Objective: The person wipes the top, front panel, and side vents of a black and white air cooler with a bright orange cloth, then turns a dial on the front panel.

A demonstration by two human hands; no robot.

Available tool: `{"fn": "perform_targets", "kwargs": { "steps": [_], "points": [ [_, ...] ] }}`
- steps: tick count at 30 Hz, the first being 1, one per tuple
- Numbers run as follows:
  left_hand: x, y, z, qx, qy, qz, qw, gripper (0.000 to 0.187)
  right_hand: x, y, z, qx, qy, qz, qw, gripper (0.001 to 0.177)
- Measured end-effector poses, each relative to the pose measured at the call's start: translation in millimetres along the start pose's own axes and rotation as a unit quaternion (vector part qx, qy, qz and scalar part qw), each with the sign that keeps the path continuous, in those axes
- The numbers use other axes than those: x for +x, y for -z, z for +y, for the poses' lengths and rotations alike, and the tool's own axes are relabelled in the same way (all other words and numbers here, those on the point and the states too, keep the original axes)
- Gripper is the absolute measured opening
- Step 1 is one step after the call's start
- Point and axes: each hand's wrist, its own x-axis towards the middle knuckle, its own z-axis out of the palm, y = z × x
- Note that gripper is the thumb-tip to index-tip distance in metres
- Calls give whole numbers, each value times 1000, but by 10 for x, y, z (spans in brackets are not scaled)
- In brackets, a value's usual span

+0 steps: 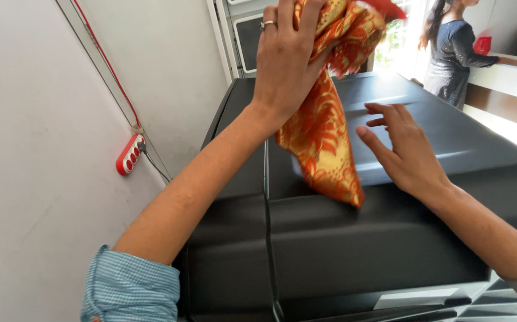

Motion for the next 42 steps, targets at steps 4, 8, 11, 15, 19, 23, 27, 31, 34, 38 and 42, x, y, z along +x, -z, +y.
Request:
{"fn": "perform_targets", "kwargs": {
  "steps": [4,8,11,15,19,23,27,31,34,38,42],
  "points": [
    [-104,-137,159,-29,66,-92,993,62,-7,13,68,21,9,76,997,42],
    [-432,-93,329,-59,135,-536,831,72,-12,31,75,15,17,103,994,34],
    [-436,-18,403,-33,31,-647,761,58,-29,47,30,-2,36,105,994,32],
    [-175,140,329,-115,190,-533,817,56,-62,37,-83,-58,66,96,991,34],
    [-170,155,166,8,103,-299,949,36,104,17,-172,-136,107,52,984,55],
    [-351,4,-39,65,65,-229,969,21,387,-247,-249,-180,109,-85,974,84],
    [-473,-116,-162,117,56,-221,967,29,613,-754,-205,-171,26,-338,925,101],
    [-556,-160,-139,111,33,-230,966,32,847,-1109,167,-151,-15,-339,928,100],
    [-589,-175,-116,114,14,-258,959,33,985,-1173,444,-206,-52,-307,928,92],
    [-658,-209,-130,114,-1,-278,954,36,1014,-1154,488,-234,-86,-329,911,87],
    [-726,-265,-122,95,-10,-287,953,34,766,-930,293,-195,-78,-365,907,102]
  ]
}}
